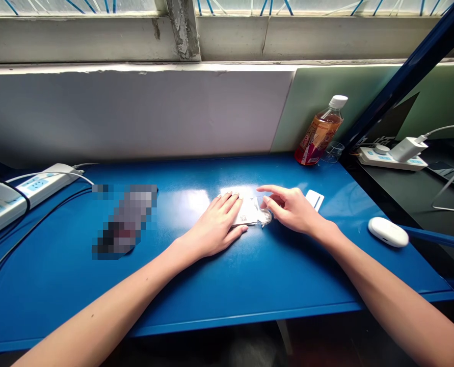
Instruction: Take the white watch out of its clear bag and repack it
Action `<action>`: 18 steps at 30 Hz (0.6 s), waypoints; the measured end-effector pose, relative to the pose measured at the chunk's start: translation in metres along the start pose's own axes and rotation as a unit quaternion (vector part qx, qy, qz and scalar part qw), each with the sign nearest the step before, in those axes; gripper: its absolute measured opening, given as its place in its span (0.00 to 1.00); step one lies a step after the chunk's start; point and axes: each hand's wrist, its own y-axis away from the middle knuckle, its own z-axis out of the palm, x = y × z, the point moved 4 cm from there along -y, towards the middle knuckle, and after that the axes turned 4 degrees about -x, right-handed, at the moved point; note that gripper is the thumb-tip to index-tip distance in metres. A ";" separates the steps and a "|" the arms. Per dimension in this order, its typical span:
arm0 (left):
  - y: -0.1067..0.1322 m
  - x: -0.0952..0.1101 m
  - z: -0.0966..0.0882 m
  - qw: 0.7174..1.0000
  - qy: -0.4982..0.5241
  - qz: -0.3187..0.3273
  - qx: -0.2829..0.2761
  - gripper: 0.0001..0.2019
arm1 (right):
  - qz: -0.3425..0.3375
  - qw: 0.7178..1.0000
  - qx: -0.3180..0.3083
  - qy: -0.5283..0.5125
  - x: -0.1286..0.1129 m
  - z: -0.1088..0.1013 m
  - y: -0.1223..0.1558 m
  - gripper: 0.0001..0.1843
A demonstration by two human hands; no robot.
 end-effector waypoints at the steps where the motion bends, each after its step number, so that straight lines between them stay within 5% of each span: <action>1: 0.000 0.000 0.000 1.000 -0.003 -0.001 -0.004 0.34 | -0.009 0.999 0.033 0.038 0.000 -0.004 0.000 0.19; 7: 0.000 0.001 -0.001 1.000 0.003 0.003 0.010 0.33 | 0.005 0.982 0.130 0.135 0.001 -0.015 0.000 0.15; 18: 0.000 0.002 -0.001 1.000 -0.009 0.001 0.022 0.31 | -0.068 0.998 -0.001 -0.004 -0.008 0.000 0.002 0.18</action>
